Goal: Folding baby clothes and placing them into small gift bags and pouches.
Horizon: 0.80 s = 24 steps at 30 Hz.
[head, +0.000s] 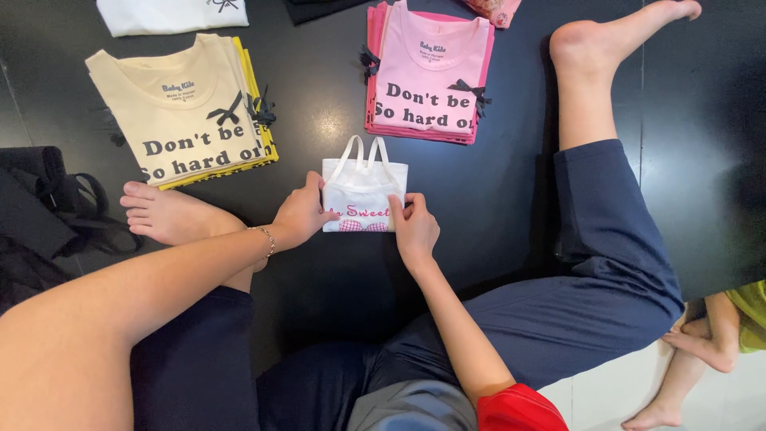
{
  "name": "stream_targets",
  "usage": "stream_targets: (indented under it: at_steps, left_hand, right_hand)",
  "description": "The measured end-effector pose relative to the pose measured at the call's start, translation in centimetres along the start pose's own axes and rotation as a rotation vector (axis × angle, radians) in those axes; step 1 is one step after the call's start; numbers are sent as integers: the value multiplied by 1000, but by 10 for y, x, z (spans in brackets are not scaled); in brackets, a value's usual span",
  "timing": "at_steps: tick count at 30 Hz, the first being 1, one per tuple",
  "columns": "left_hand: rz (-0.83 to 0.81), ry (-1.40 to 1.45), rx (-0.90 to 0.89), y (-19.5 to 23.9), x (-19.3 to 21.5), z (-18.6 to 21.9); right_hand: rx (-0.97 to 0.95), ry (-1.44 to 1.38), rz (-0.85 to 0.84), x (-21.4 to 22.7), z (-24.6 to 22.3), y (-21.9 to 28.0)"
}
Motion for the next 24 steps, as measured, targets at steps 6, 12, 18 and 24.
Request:
stream_targets:
  at_steps: [6,12,18,24]
  left_hand:
    - [103,-347,-123,-16,-5,-21]
    - [555,-670,-867,5,-1,10]
    - [399,-736,-1072,9,-27,25]
    - [132,-1019,-854,-20,-40,7]
  right_hand:
    - [37,87,27,0,-2,-1]
    - [299,186,324,9,-32,10]
    - [778,238,262,-42,-49,9]
    - [786,372,251,-62,-34,-1]
Point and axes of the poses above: each hand's wrist, its own y-axis away from the middle knuckle, its own x-axis out of the back of the hand, z = x × y, the point moved 6 cm from there along -y, towards the middle knuckle, and after that the axes turned 2 degrees about -x, right-handed, at the moved point
